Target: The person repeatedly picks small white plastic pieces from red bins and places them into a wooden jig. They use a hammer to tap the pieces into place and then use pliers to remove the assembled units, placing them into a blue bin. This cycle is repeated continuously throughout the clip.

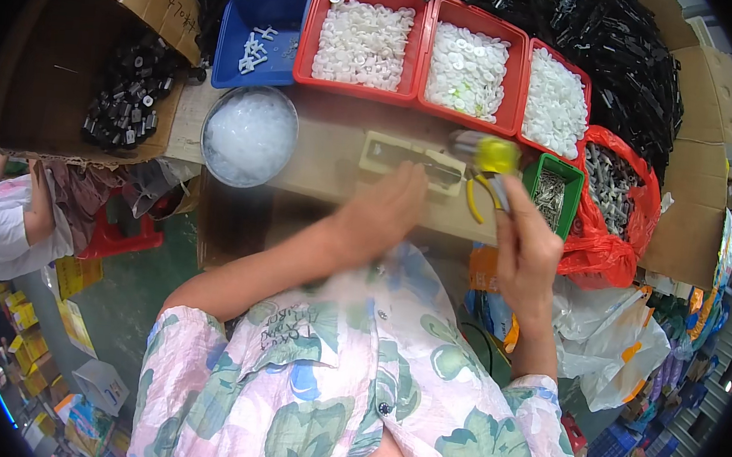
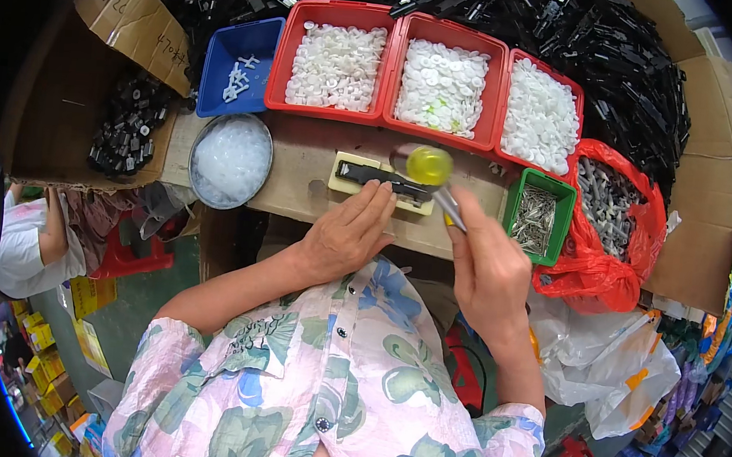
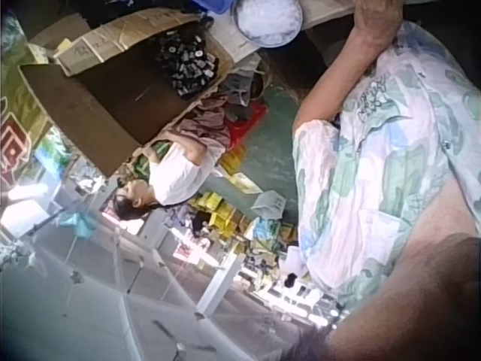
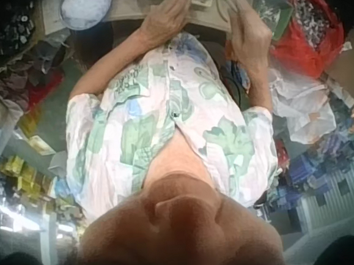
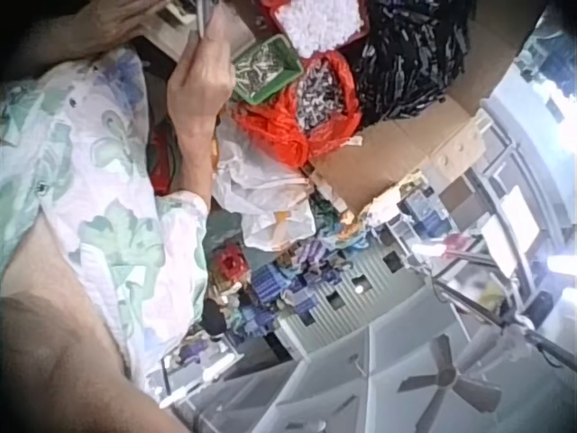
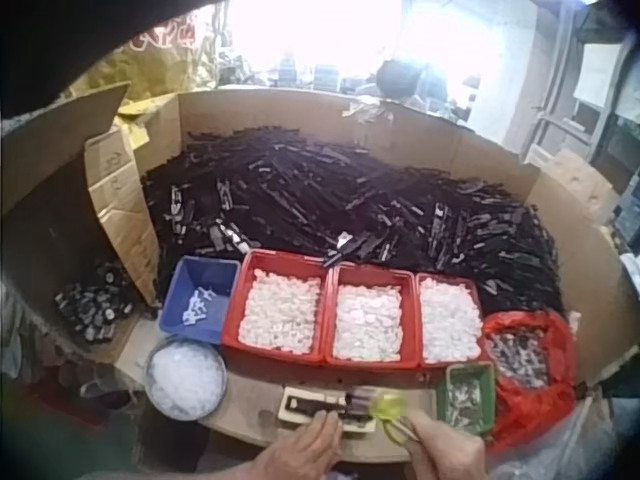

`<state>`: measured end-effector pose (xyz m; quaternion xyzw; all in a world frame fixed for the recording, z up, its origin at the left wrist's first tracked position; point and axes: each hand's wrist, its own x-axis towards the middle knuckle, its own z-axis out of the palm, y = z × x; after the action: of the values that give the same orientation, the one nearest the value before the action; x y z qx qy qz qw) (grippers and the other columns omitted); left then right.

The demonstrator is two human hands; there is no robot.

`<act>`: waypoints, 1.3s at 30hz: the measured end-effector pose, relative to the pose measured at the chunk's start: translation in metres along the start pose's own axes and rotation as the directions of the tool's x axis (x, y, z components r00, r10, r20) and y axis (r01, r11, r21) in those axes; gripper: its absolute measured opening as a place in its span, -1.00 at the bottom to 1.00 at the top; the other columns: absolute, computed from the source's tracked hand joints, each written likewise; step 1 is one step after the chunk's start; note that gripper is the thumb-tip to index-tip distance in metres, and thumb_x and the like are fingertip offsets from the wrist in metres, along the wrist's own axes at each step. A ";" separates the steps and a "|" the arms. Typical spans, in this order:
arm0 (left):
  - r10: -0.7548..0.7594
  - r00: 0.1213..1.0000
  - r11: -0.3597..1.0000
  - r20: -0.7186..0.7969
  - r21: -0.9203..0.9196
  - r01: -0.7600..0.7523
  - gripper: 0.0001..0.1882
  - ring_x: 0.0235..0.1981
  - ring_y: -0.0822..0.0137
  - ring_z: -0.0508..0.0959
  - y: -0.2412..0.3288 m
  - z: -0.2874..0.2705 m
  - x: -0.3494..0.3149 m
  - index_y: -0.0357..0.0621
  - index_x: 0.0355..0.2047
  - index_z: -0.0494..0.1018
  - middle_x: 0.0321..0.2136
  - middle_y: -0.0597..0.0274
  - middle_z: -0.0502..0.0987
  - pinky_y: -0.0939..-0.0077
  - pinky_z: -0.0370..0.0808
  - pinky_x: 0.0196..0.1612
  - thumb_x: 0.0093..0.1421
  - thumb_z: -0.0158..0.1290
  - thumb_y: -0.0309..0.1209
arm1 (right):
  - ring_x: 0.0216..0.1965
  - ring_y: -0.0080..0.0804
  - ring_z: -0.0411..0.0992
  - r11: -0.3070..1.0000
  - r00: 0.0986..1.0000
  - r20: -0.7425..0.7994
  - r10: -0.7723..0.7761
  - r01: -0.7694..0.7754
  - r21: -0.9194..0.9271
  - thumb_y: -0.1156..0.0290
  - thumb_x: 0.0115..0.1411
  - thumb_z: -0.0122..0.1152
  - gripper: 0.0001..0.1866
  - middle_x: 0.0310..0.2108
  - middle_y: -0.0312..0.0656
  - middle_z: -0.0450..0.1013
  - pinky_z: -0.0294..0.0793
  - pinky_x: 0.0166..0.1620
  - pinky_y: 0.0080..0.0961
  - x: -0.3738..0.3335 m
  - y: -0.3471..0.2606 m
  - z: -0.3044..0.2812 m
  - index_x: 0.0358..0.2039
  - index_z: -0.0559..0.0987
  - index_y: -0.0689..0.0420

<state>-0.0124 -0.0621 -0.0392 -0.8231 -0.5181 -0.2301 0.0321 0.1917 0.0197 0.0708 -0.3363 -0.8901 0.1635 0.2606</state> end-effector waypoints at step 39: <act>-0.101 0.989 0.988 -0.105 -0.123 0.088 -0.43 0.13 -0.07 0.48 -0.014 -0.012 -0.012 -0.47 0.00 0.48 0.07 -0.16 0.49 0.18 0.46 0.13 -0.02 0.30 -0.43 | -0.37 -0.04 0.57 0.996 0.986 0.139 0.089 -0.089 -0.005 0.46 0.22 0.24 -0.59 -0.34 -0.04 0.57 0.48 -0.39 -0.23 0.003 0.013 0.032 0.09 0.50 0.15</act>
<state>-0.0333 -0.0691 -0.0360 -0.7840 -0.5395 -0.3071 0.0012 0.1780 0.0268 0.0399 -0.3634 -0.8900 0.1987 0.1907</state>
